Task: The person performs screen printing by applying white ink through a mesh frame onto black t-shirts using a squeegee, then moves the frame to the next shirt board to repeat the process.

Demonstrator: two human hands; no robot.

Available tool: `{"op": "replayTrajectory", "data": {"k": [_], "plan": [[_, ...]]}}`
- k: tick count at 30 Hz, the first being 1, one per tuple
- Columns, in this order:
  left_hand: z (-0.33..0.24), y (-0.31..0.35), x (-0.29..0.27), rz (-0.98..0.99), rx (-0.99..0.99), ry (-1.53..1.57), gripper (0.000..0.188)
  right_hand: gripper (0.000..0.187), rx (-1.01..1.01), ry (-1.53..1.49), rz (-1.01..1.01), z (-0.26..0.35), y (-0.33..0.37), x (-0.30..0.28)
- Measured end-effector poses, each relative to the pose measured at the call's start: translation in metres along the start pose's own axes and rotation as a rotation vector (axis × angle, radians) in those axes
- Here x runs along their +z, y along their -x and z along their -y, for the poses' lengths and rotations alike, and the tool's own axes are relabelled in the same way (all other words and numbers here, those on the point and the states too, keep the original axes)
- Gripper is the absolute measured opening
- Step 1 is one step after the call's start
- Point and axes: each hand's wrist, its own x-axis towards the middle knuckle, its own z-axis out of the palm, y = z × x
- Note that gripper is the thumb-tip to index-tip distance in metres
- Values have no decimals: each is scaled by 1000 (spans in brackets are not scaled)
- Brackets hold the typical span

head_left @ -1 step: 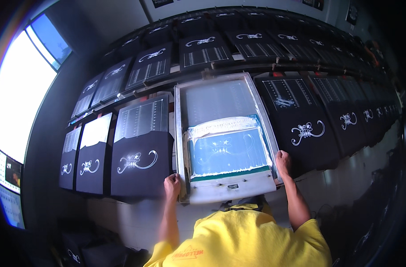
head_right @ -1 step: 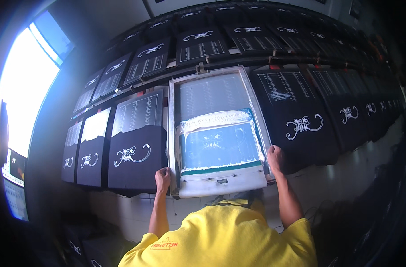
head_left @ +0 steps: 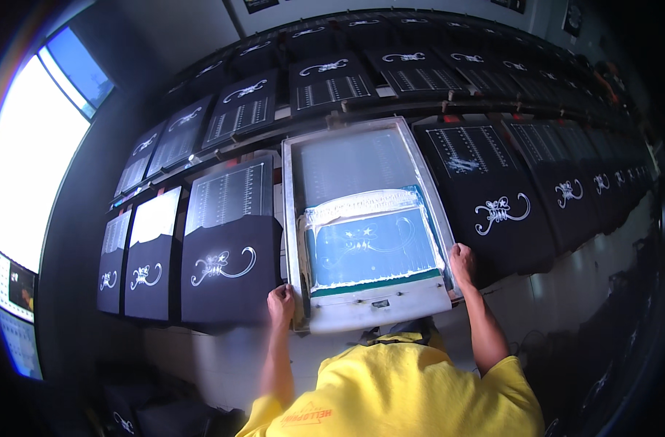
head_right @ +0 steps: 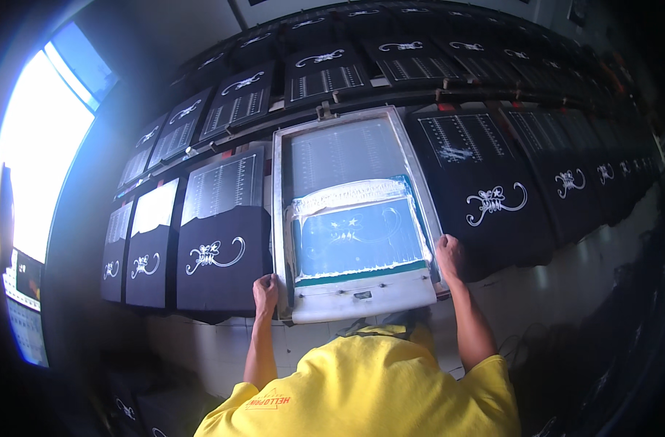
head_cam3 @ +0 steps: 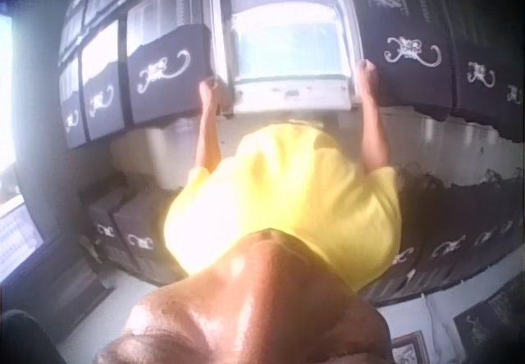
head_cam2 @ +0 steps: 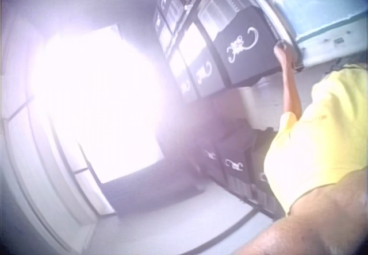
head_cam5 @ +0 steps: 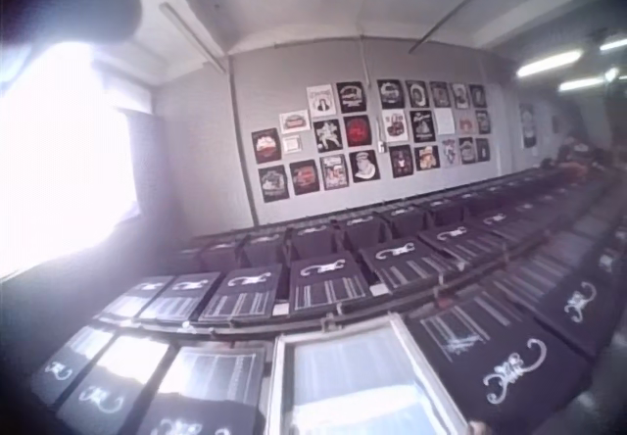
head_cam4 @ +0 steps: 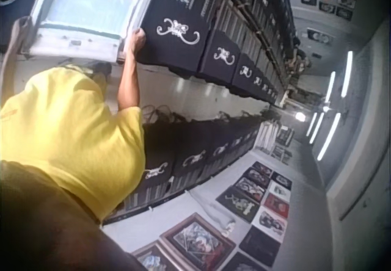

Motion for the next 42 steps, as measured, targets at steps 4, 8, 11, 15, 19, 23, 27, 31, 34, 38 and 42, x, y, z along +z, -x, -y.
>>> {"op": "replayTrajectory", "data": {"k": [4, 8, 11, 15, 19, 23, 27, 31, 34, 38, 42], "plan": [[1, 7, 1, -12, -53, 29, 30, 29, 45, 4, 158, 29, -3, -24], [-25, 25, 1, -175, 117, 10, 33, 30, 100, -14, 211, 41, -4, -30], [-17, 24, 13, -195, 138, 11, 36, 28, 61, -10, 154, 34, -7, -29], [-26, 24, 7, -202, 82, 16, 37, 26, 73, -38, 180, 42, -2, -36], [-32, 35, 38, -194, 40, -47, 35, 23, 37, -60, 180, 16, -25, -45], [-9, 27, 23, -136, 113, 7, 36, 25, 38, -124, 134, 25, -9, -41], [5, 15, 23, -105, 91, -17, 34, 26, 35, -326, 84, 32, -2, -45], [-8, 18, 21, -80, 76, 374, 33, 20, -117, -427, -42, 44, 3, -48], [-4, 14, 21, -164, 171, 317, 29, 20, -324, -415, -129, 55, 2, -59], [21, 12, 9, -307, 325, 152, 20, 27, -559, -299, 26, 82, 16, -89], [-42, 66, -46, 62, 617, -236, 28, 52, -748, -72, 483, 88, 53, -137]]}}
